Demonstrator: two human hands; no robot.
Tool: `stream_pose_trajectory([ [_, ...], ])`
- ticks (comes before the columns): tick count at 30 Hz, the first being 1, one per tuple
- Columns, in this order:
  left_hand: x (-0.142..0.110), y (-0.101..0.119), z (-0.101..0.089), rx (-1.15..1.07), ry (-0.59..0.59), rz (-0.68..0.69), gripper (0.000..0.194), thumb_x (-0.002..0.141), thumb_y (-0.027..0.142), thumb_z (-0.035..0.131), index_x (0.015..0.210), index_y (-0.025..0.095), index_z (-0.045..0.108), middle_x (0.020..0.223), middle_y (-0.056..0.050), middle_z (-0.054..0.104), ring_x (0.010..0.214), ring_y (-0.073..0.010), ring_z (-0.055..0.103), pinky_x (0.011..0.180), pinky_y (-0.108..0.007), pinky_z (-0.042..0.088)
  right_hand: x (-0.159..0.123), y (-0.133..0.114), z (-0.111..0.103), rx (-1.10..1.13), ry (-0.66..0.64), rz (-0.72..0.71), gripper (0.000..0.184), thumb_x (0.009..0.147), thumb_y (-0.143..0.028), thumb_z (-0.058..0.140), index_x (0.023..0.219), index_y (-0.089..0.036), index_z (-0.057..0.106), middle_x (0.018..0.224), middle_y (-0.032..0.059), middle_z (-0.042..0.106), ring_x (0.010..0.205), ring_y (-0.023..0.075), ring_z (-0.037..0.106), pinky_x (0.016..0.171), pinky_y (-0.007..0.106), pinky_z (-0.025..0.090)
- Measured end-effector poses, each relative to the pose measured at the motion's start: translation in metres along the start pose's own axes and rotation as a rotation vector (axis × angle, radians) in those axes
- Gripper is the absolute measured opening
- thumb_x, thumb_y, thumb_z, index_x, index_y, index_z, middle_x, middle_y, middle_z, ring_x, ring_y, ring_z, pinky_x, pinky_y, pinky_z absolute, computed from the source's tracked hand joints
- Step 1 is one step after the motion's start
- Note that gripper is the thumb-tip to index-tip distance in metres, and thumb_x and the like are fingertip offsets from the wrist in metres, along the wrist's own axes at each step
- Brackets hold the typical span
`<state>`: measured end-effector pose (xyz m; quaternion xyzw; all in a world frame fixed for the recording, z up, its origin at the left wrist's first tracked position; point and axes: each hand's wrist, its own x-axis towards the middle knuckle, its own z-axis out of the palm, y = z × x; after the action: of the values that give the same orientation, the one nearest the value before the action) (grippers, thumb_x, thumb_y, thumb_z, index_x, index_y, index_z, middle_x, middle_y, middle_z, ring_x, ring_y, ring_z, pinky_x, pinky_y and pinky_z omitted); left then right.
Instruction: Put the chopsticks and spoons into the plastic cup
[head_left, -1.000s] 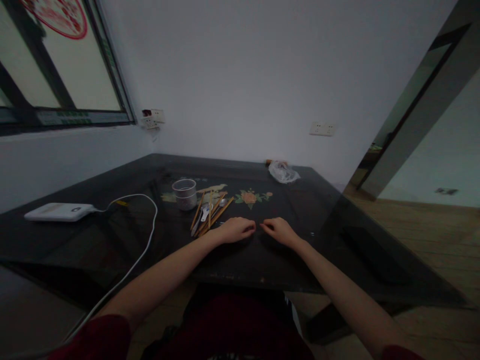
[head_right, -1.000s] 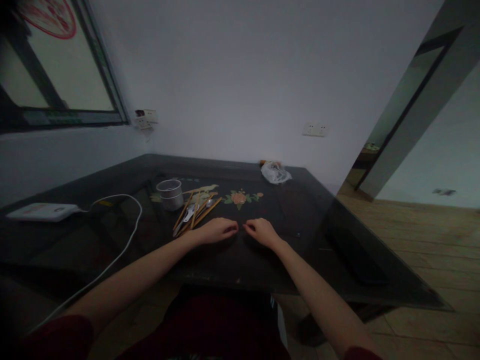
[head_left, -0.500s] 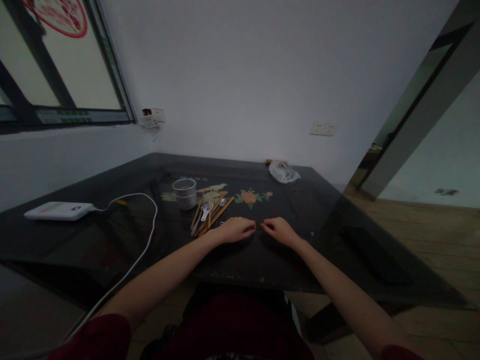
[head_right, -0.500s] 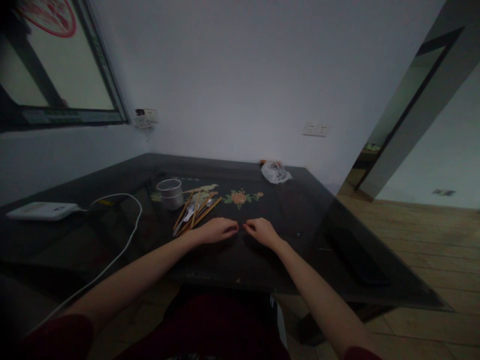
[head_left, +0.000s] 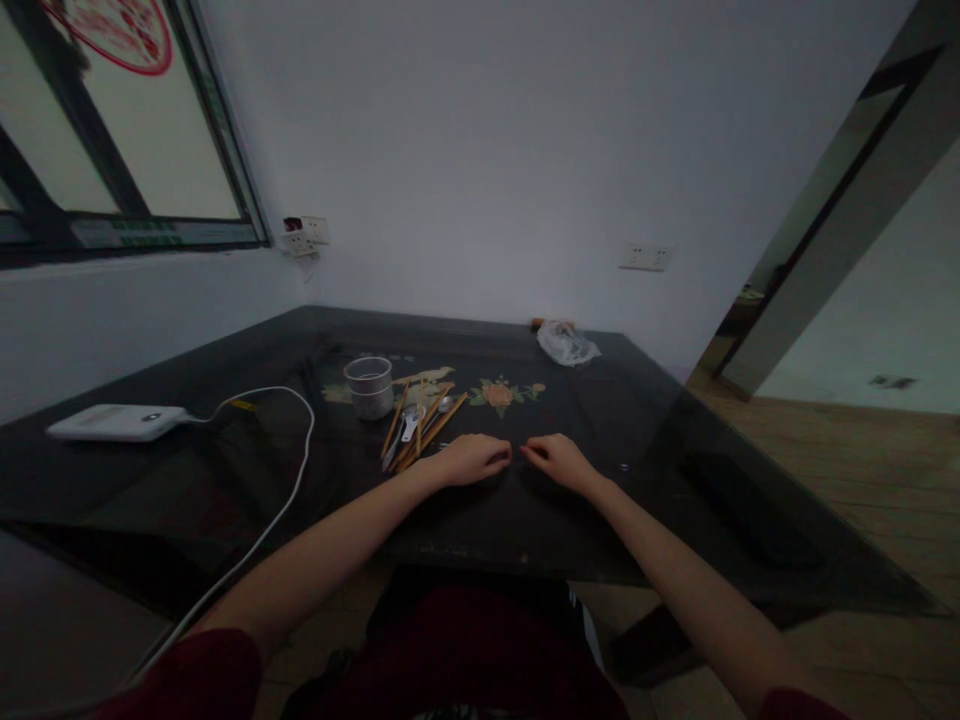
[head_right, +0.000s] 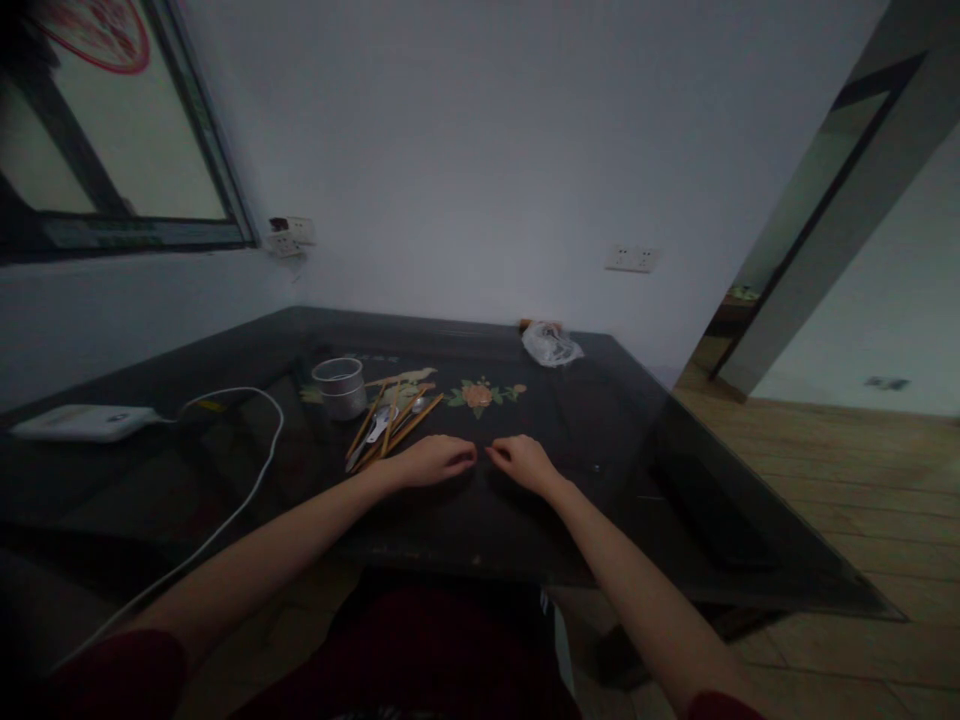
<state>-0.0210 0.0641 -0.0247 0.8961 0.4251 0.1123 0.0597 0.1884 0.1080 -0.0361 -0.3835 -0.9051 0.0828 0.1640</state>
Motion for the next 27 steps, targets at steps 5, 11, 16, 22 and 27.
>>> stream_pose_trajectory([
  [5, -0.0001, 0.0004, -0.0006, 0.006, -0.002, 0.002, 0.018, 0.089, 0.031, 0.043, 0.098, 0.023, 0.057, 0.093, -0.003, 0.068, 0.085, -0.0187, 0.063, 0.069, -0.026, 0.044, 0.0001, 0.0002, 0.0, 0.012, 0.001, -0.006, 0.034, 0.089, -0.032, 0.045, 0.063, -0.017, 0.059, 0.057, 0.0007, 0.055, 0.054, 0.0106, 0.042, 0.054, 0.024, 0.022],
  [11, -0.0007, 0.0013, -0.0008, 0.007, -0.009, -0.003, 0.017, 0.088, 0.03, 0.045, 0.098, 0.023, 0.057, 0.096, -0.003, 0.067, 0.088, -0.0185, 0.062, 0.071, -0.025, 0.044, -0.0002, -0.0013, -0.0012, 0.016, 0.001, 0.005, 0.034, 0.089, -0.032, 0.046, 0.062, -0.017, 0.059, 0.056, 0.0008, 0.055, 0.054, 0.0108, 0.042, 0.054, 0.024, 0.023],
  [16, -0.0016, 0.0038, -0.0034, 0.005, -0.005, 0.014, 0.016, 0.089, 0.029, 0.044, 0.097, 0.023, 0.057, 0.095, -0.003, 0.067, 0.087, -0.019, 0.063, 0.07, -0.026, 0.044, -0.0002, -0.0016, -0.0018, 0.014, 0.004, 0.005, 0.033, 0.089, -0.031, 0.046, 0.062, -0.017, 0.059, 0.057, 0.001, 0.056, 0.053, 0.0108, 0.042, 0.054, 0.024, 0.023],
  [22, -0.0015, 0.0042, -0.0032, 0.007, -0.004, 0.001, 0.017, 0.088, 0.029, 0.044, 0.098, 0.023, 0.057, 0.096, -0.003, 0.067, 0.088, -0.0185, 0.062, 0.071, -0.025, 0.043, -0.0003, -0.001, -0.0021, 0.015, -0.001, 0.0, 0.035, 0.09, -0.033, 0.045, 0.062, -0.017, 0.059, 0.056, 0.0007, 0.055, 0.053, 0.0108, 0.041, 0.055, 0.024, 0.023],
  [27, -0.0013, 0.0028, -0.0015, 0.012, 0.001, 0.014, 0.017, 0.088, 0.029, 0.044, 0.098, 0.023, 0.057, 0.097, -0.003, 0.067, 0.088, -0.0184, 0.062, 0.07, -0.025, 0.043, -0.0001, 0.0004, -0.0011, 0.003, -0.001, -0.002, 0.035, 0.09, -0.033, 0.044, 0.063, -0.017, 0.059, 0.057, 0.001, 0.055, 0.054, 0.011, 0.042, 0.055, 0.024, 0.023],
])
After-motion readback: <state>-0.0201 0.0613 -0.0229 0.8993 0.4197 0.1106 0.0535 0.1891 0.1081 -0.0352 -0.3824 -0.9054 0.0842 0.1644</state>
